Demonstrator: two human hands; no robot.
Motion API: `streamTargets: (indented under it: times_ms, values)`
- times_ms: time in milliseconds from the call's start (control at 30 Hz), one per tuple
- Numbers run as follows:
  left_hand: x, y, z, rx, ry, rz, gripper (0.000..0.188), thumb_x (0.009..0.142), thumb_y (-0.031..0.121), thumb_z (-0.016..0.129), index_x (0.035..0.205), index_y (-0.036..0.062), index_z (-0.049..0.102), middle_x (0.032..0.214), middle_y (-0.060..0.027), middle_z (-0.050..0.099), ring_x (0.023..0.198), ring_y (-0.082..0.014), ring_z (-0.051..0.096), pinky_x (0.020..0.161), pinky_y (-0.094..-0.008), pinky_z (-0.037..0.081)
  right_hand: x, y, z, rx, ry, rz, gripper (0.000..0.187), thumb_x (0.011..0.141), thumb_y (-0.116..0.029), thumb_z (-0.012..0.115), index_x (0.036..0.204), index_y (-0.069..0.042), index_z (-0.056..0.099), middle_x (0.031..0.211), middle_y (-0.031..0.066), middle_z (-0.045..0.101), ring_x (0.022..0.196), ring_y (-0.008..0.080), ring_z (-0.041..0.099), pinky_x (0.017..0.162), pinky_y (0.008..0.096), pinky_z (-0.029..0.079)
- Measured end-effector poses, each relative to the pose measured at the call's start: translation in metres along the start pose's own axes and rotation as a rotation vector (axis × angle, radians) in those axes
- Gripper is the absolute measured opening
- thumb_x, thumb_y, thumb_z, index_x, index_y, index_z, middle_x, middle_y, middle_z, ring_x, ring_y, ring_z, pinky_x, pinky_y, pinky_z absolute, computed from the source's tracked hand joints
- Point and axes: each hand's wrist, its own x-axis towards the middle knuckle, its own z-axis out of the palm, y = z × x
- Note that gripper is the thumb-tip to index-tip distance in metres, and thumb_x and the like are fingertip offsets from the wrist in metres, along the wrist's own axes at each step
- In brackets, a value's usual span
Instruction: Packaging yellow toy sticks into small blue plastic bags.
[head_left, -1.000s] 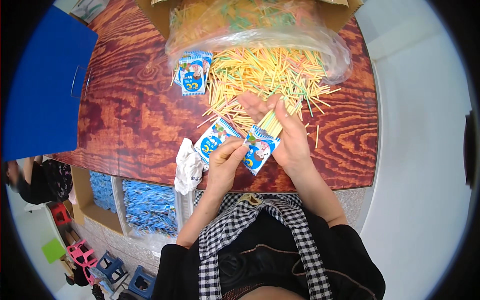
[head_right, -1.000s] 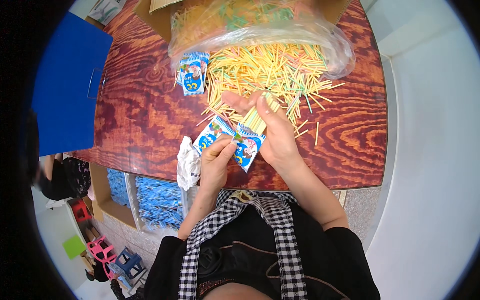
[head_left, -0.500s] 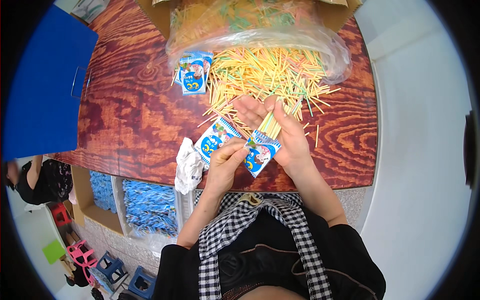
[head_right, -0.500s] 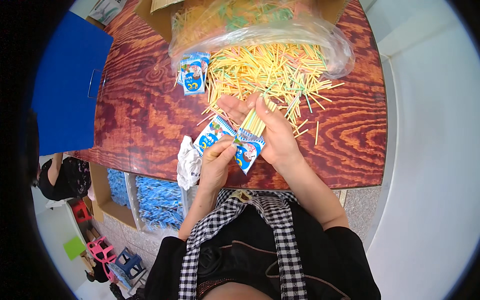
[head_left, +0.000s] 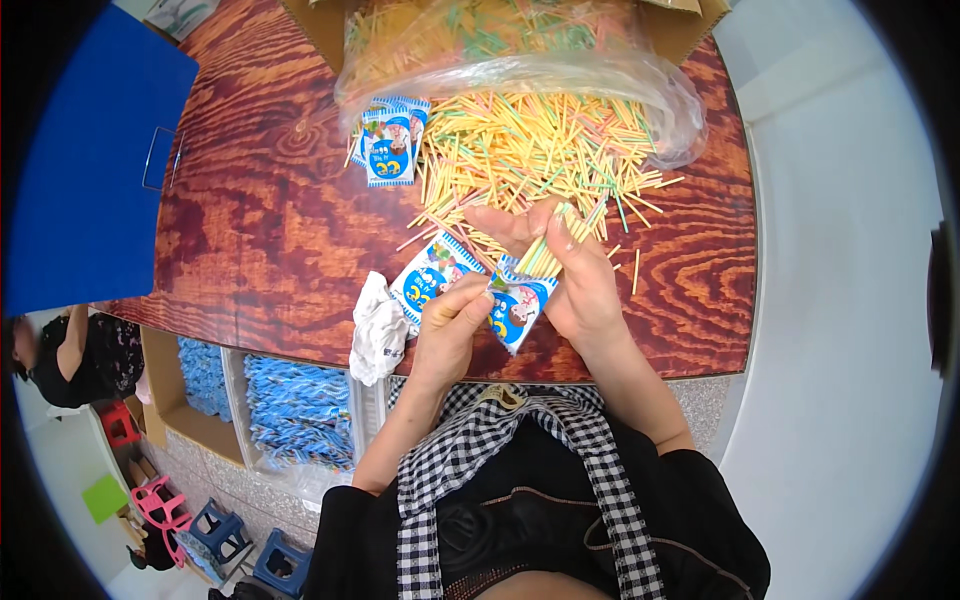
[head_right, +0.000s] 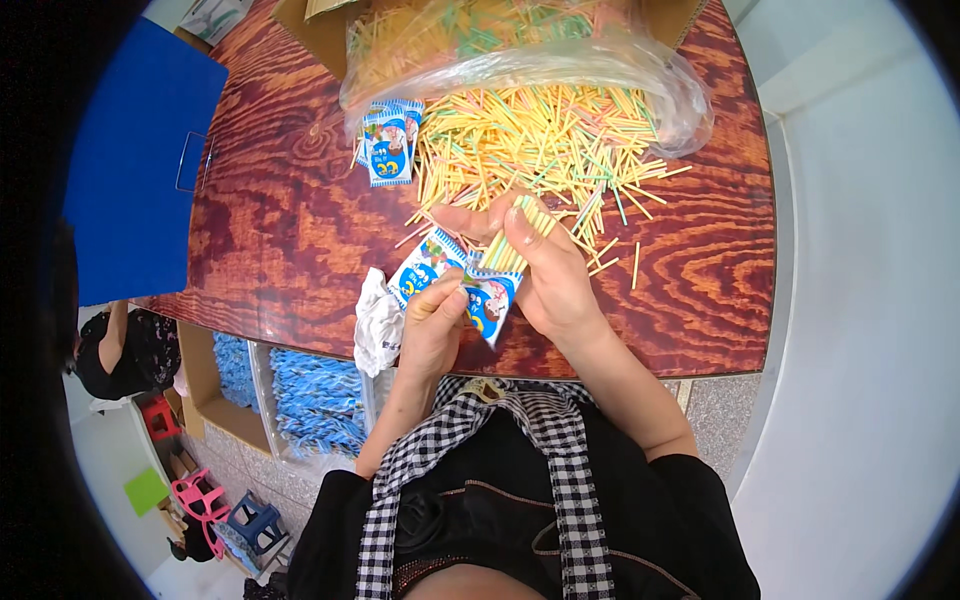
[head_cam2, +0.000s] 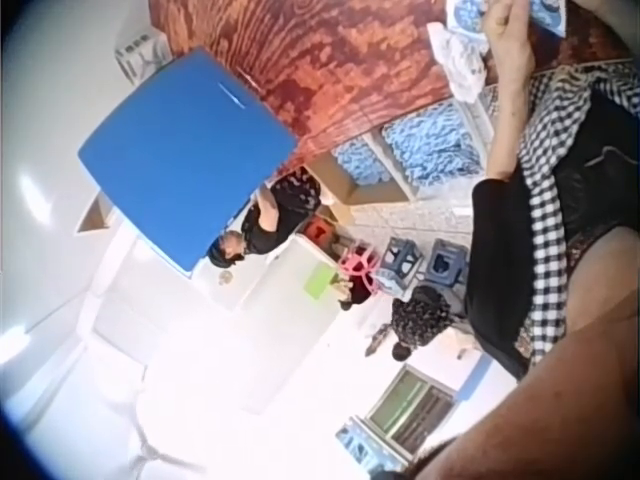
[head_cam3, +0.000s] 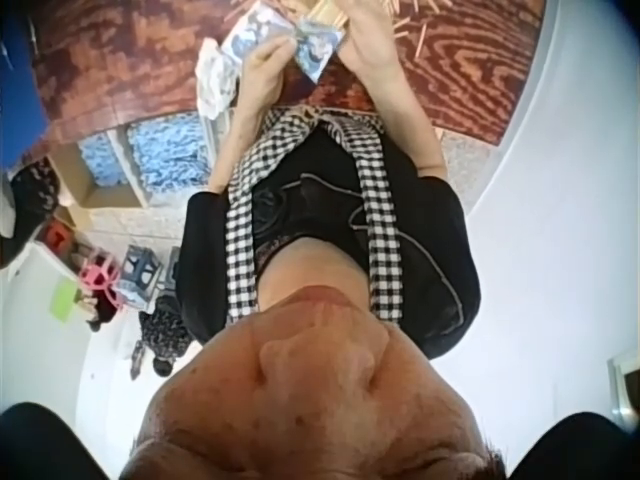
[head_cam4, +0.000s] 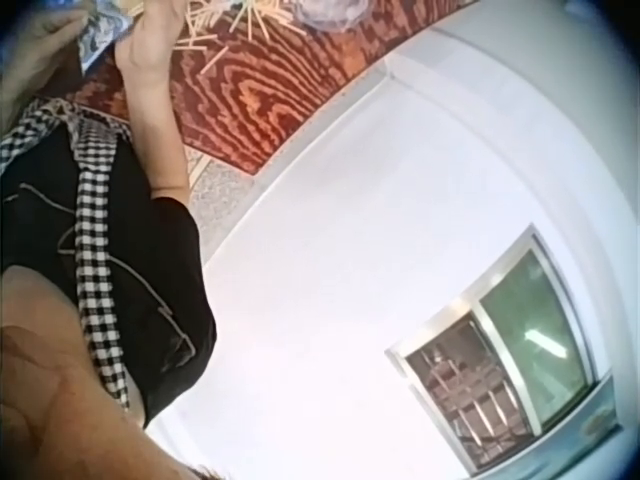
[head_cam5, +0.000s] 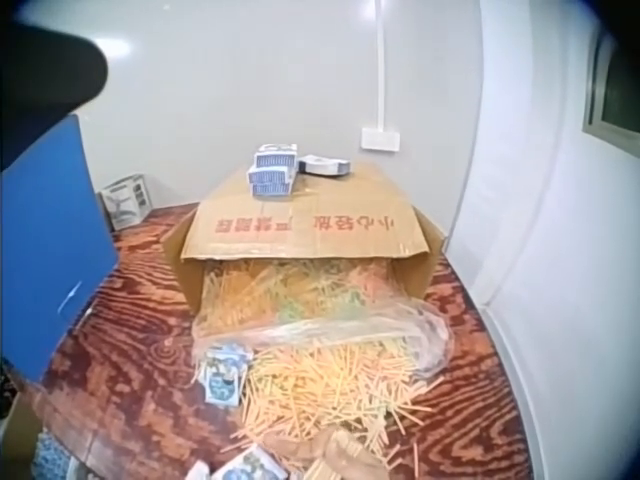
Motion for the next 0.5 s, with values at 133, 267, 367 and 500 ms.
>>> streamTargets:
  times_ms: [133,267,367,500]
  values:
    - [-0.003,-0.002,0.003,-0.2,0.081,-0.147,0.018,0.094,0.005,0.055,0.105,-0.0064,0.064,0.107,-0.0064,0.06,0.098,-0.0141,0.058,0.086,-0.0279,0.046,-0.009,0.0,0.003,-0.025,0.062,-0.023,0.023,0.1,-0.03,0.045,0.094,-0.009,0.049,0.125,0.0306,0.054,0.127,0.0358,0.047,0.107,0.0469,0.036]
    - [-0.002,-0.008,0.001,0.014,0.067,0.044,0.017,0.091,0.0,0.057,0.104,-0.0053,0.065,0.105,-0.0064,0.061,0.096,-0.0135,0.057,0.083,-0.0258,0.046,-0.013,0.002,0.007,-0.267,0.063,-0.008,0.019,0.099,-0.024,0.049,0.099,-0.004,0.05,0.124,0.0302,0.055,0.121,0.0344,0.053,0.103,0.0441,0.041]
    - [0.001,-0.004,-0.001,0.137,0.06,0.15,0.015,0.09,0.001,0.058,0.102,-0.0044,0.065,0.106,-0.0067,0.062,0.097,-0.0136,0.057,0.086,-0.0267,0.044,-0.009,-0.002,0.009,-0.293,-0.014,0.077,0.022,0.096,-0.021,0.053,0.106,-0.002,0.052,0.126,0.0299,0.054,0.123,0.0334,0.051,0.103,0.0418,0.039]
    - [0.004,0.004,0.0,0.053,0.079,0.169,0.017,0.089,0.002,0.06,0.105,-0.0015,0.065,0.107,-0.0058,0.063,0.101,-0.0133,0.056,0.092,-0.029,0.042,-0.003,-0.016,0.005,-0.405,-0.205,0.072,0.032,0.093,-0.024,0.058,0.114,-0.001,0.055,0.134,0.0225,0.05,0.128,0.0263,0.046,0.105,0.0374,0.035]
